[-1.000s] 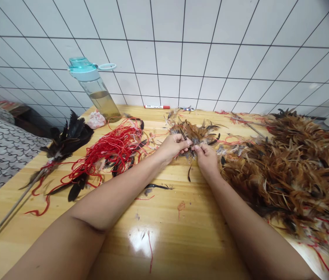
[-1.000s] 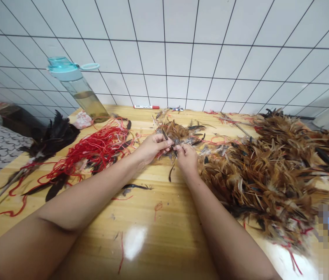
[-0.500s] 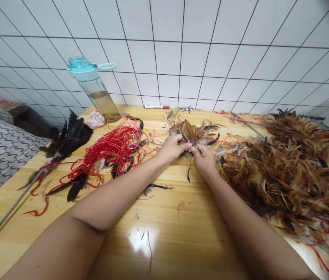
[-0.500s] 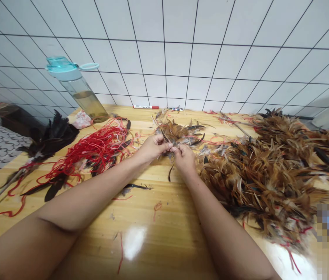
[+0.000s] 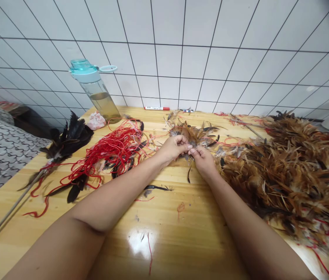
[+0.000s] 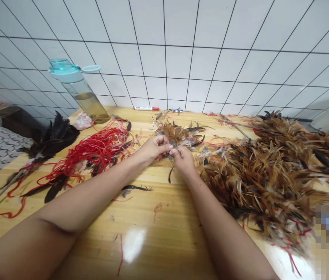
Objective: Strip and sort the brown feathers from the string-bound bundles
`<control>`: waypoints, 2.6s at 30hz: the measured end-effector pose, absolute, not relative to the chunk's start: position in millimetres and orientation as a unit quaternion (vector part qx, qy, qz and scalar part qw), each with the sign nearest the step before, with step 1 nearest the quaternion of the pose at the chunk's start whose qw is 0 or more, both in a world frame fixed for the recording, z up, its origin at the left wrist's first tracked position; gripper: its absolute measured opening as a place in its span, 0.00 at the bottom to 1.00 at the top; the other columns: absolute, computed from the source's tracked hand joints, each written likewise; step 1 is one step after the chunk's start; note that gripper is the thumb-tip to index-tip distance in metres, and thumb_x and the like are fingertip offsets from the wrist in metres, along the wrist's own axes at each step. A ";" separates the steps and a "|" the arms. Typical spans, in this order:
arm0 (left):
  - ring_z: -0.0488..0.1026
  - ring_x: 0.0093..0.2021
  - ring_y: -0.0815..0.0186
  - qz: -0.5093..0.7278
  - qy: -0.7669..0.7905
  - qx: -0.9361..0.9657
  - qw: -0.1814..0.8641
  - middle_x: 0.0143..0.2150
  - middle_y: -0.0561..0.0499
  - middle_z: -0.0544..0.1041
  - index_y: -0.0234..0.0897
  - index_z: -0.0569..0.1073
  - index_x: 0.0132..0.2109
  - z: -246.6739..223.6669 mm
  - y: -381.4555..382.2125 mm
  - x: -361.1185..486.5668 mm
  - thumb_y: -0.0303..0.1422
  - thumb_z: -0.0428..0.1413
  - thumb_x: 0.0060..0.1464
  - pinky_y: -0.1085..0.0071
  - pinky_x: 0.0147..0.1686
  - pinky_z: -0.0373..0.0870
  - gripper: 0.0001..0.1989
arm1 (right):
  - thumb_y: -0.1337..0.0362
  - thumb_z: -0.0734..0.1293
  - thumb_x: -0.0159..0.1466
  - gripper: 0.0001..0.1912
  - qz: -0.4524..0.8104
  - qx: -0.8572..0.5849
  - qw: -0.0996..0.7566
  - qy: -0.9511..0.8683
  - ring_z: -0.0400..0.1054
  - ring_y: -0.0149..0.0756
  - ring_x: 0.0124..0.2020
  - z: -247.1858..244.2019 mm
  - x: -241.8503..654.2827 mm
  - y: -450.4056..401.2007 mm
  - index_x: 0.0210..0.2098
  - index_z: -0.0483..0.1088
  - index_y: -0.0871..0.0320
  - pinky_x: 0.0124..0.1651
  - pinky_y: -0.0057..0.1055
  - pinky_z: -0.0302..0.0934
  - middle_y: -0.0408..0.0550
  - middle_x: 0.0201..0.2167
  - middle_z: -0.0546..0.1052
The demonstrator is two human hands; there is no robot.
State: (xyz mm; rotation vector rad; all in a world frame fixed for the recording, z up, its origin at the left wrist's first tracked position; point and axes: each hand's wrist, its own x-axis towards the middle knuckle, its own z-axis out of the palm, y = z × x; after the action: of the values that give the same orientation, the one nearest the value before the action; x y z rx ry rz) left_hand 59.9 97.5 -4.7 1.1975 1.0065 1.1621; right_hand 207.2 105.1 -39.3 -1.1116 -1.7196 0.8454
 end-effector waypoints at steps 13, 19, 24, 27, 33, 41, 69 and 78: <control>0.67 0.22 0.74 0.491 0.409 0.529 0.558 0.22 0.55 0.73 0.34 0.65 0.29 -7.3 98.1 61.4 0.39 0.64 0.42 0.78 0.24 0.60 0.17 | 0.55 0.62 0.57 0.13 0.371 -0.440 0.451 -0.682 0.64 0.35 0.30 -41.2 208.2 106.3 0.23 0.68 0.56 0.39 0.34 0.59 0.45 0.24 0.71; 0.63 0.19 0.77 0.446 0.425 0.505 0.604 0.21 0.54 0.73 0.33 0.65 0.27 -5.6 99.3 57.7 0.41 0.66 0.39 0.79 0.20 0.55 0.19 | 0.56 0.58 0.61 0.13 0.337 -0.429 0.426 -0.722 0.61 0.35 0.29 -38.0 210.5 104.4 0.23 0.63 0.55 0.37 0.32 0.58 0.44 0.23 0.67; 0.65 0.20 0.75 0.459 0.422 0.499 0.602 0.22 0.51 0.75 0.32 0.66 0.26 -4.1 100.5 59.5 0.39 0.67 0.37 0.78 0.22 0.57 0.19 | 0.56 0.57 0.62 0.14 0.331 -0.428 0.403 -0.738 0.60 0.34 0.28 -37.8 211.2 105.1 0.23 0.61 0.55 0.34 0.31 0.57 0.44 0.23 0.66; 0.67 0.21 0.74 0.459 0.409 0.496 0.613 0.22 0.50 0.76 0.32 0.66 0.26 -4.0 100.9 61.0 0.39 0.67 0.37 0.77 0.22 0.58 0.19 | 0.57 0.57 0.62 0.14 0.325 -0.433 0.397 -0.741 0.60 0.34 0.28 -38.7 211.6 105.6 0.23 0.60 0.55 0.34 0.30 0.57 0.44 0.22 0.66; 0.70 0.22 0.72 0.455 0.396 0.505 0.617 0.22 0.51 0.76 0.32 0.67 0.26 -10.4 104.0 61.9 0.38 0.66 0.40 0.76 0.25 0.62 0.17 | 0.61 0.57 0.62 0.13 0.294 -0.457 0.382 -0.748 0.60 0.34 0.28 -38.7 210.9 104.5 0.22 0.60 0.55 0.34 0.30 0.56 0.44 0.22 0.66; 0.73 0.25 0.70 0.449 0.376 0.510 0.630 0.23 0.50 0.76 0.30 0.69 0.28 -17.2 104.9 59.2 0.40 0.67 0.41 0.74 0.30 0.66 0.18 | 0.63 0.58 0.62 0.13 0.287 -0.471 0.363 -0.751 0.60 0.34 0.27 -36.6 209.9 102.7 0.21 0.60 0.55 0.33 0.30 0.56 0.43 0.21 0.66; 0.69 0.25 0.70 0.429 0.385 0.564 0.591 0.23 0.52 0.74 0.32 0.72 0.27 -28.0 111.3 61.1 0.41 0.61 0.47 0.74 0.30 0.64 0.15 | 0.57 0.56 0.63 0.16 0.293 -0.426 0.383 -0.766 0.62 0.36 0.26 -29.2 213.8 99.5 0.22 0.62 0.54 0.33 0.32 0.58 0.45 0.21 0.68; 0.65 0.24 0.72 0.421 0.390 0.578 0.580 0.21 0.55 0.70 0.32 0.70 0.27 -16.3 110.6 58.8 0.38 0.61 0.47 0.75 0.29 0.61 0.13 | 0.51 0.63 0.60 0.16 0.410 -0.408 0.382 -0.721 0.69 0.40 0.34 -24.7 222.2 101.3 0.25 0.71 0.56 0.41 0.34 0.62 0.48 0.28 0.75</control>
State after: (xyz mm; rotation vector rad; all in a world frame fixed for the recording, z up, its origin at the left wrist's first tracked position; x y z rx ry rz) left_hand 58.8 110.6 -16.3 1.3506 0.9127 0.9851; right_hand 222.2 101.3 -24.7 -1.0398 -1.8387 1.0450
